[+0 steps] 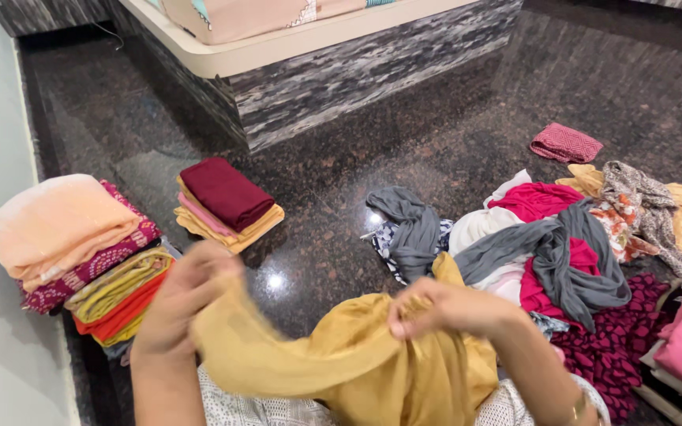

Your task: The person sits on the floor and folds several pieces of clothing, including a yellow cloth and a maroon cloth, into neat stacks. The person handles the items one at a time, smoothing and folding them before placing them on a growing pile.

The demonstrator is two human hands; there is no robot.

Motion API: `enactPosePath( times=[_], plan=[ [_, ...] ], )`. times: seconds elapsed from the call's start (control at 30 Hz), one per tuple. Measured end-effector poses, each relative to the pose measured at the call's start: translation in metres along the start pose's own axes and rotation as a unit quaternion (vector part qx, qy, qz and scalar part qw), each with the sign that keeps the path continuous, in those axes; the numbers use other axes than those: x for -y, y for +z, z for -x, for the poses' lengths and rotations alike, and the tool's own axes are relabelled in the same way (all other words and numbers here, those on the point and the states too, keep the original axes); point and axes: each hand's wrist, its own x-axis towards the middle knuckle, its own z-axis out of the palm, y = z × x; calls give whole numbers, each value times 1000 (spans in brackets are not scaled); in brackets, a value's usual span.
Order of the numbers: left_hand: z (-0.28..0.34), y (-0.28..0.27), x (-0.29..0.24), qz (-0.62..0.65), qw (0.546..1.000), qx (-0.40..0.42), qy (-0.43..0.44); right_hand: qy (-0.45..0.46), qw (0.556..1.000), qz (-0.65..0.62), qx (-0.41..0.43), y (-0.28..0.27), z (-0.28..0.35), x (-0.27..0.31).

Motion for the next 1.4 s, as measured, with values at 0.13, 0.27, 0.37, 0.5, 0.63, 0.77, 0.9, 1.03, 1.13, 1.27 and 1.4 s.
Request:
enactPosePath(
  times=[0.13, 0.27, 0.37, 0.5, 0.63, 0.77, 0.9, 1.03, 1.13, 1.27, 1.4],
  plan=[
    [-58, 16, 40, -308, 928, -209, -7, 22, 860, 247, -446, -68, -72, 9],
    [-84, 47, 87, -373, 898, -215, 85, -140, 725, 228, -635, -118, -80, -34],
    [-85, 60, 121, -338, 911, -235, 14, -73, 593, 487, -638, -95, -65, -82],
    [-67, 68, 180, -229, 934, -225, -156, 72, 781, -32, -620, -14, -57, -137],
    [-35, 81, 236, -104, 943, -221, -228, -35, 692, -591, -412, 60, -51, -148],
    [-11, 87, 262, -88, 948, -224, -209, -28, 692, -595, -407, 110, -37, -119],
    [0, 88, 260, -55, 949, -239, -197, -64, 731, -501, -460, 131, -22, -90],
    [7, 88, 248, -73, 945, -242, -209, -58, 768, -372, -517, 136, -15, -74],
    [12, 93, 240, -67, 947, -240, -203, -51, 782, -351, -512, 138, -13, -67],
    [14, 103, 234, -94, 951, -243, -165, -57, 785, -347, -511, 143, -14, -57],
    [13, 110, 227, -109, 951, -255, -139, -83, 785, -306, -532, 146, -13, -51]
  ],
)
